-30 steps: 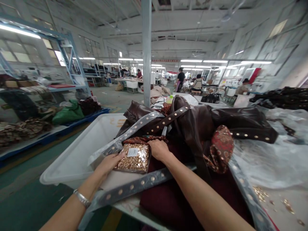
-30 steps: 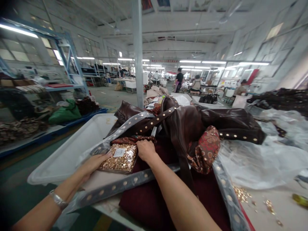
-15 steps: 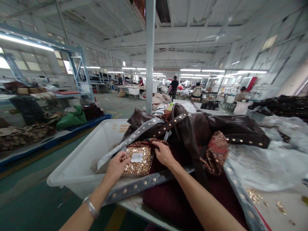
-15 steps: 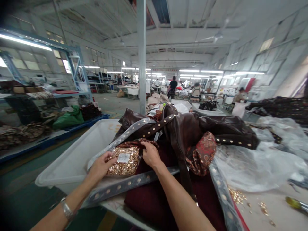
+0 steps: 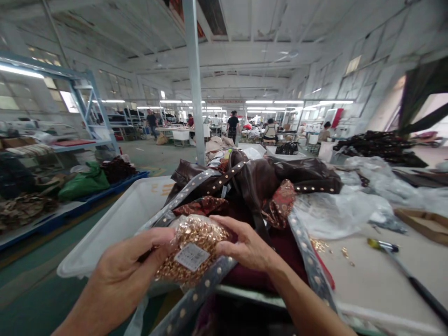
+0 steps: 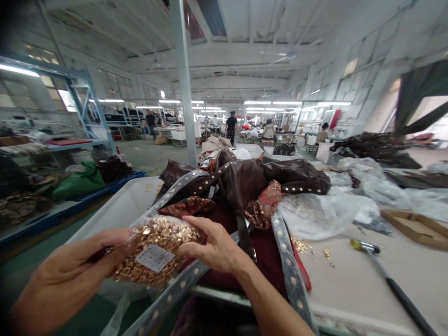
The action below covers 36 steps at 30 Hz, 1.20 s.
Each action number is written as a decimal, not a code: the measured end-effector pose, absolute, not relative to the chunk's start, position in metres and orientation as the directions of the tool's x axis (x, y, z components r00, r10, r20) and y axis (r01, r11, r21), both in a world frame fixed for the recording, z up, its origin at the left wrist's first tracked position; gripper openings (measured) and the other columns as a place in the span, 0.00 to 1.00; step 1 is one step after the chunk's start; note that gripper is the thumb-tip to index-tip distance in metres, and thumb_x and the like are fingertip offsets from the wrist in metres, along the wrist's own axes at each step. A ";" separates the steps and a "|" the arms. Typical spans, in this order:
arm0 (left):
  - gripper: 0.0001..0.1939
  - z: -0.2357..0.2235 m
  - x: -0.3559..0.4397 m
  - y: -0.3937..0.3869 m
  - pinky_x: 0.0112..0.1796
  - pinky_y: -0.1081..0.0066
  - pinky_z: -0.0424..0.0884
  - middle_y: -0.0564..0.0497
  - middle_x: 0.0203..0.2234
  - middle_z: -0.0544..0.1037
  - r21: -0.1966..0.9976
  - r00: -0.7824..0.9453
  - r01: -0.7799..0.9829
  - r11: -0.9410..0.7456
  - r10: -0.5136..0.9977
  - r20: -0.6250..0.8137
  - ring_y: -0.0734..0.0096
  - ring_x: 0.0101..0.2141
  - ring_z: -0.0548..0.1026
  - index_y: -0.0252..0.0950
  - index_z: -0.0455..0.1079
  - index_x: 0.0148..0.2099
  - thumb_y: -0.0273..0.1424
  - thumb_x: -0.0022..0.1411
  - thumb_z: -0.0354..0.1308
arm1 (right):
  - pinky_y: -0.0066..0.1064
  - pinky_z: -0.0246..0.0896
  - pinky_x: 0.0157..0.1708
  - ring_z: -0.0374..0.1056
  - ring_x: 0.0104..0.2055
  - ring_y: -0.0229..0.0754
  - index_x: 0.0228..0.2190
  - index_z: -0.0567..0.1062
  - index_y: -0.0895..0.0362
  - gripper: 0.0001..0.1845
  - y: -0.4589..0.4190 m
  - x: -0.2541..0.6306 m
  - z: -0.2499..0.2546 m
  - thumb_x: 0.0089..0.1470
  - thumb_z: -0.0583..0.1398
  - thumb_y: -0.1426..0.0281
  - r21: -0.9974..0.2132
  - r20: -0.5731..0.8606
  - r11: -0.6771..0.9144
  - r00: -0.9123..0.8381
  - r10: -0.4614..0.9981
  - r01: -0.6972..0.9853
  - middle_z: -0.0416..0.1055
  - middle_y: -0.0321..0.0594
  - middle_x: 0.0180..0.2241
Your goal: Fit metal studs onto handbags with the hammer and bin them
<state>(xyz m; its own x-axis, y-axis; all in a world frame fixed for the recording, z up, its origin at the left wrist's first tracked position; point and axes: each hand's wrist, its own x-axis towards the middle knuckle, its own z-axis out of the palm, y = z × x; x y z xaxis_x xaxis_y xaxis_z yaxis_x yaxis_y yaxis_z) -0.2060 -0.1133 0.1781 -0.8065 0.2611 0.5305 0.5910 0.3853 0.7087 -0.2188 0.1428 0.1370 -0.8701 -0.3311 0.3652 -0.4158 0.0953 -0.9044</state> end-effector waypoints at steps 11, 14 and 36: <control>0.14 0.121 -0.108 -0.060 0.42 0.76 0.74 0.52 0.38 0.80 0.886 -0.613 0.426 0.183 0.779 0.134 0.69 0.39 0.78 0.43 0.77 0.41 0.35 0.72 0.50 | 0.28 0.61 0.34 0.67 0.33 0.40 0.30 0.82 0.56 0.17 0.175 -0.067 0.102 0.39 0.74 0.61 -1.000 -0.025 -0.001 -0.941 -0.338 0.027 0.74 0.34 0.30; 0.10 0.105 -0.095 -0.045 0.43 0.76 0.72 0.53 0.40 0.80 0.920 -0.653 0.294 0.260 0.757 -0.005 0.70 0.41 0.77 0.43 0.76 0.44 0.35 0.69 0.52 | 0.27 0.58 0.31 0.66 0.30 0.38 0.26 0.81 0.57 0.10 0.179 -0.039 0.074 0.38 0.74 0.68 -0.998 -0.041 0.054 -0.990 -0.138 0.034 0.74 0.33 0.27; 0.13 0.035 -0.054 -0.014 0.34 0.70 0.59 0.55 0.29 0.75 0.794 -0.639 0.453 0.407 0.768 -0.029 0.72 0.32 0.70 0.40 0.70 0.33 0.36 0.70 0.50 | 0.29 0.66 0.37 0.73 0.36 0.40 0.33 0.83 0.54 0.04 0.189 0.016 0.022 0.55 0.66 0.72 -0.943 0.247 0.250 -0.966 0.077 -0.221 0.78 0.38 0.32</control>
<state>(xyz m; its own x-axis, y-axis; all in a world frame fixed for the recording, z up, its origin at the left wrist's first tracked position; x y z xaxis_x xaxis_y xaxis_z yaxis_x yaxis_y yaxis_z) -0.0542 -0.0144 0.0346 -0.6393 0.7684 -0.0291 0.4527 0.4066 0.7936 0.0165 0.1894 0.0222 -0.9658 0.0774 0.2473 -0.2214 0.2495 -0.9427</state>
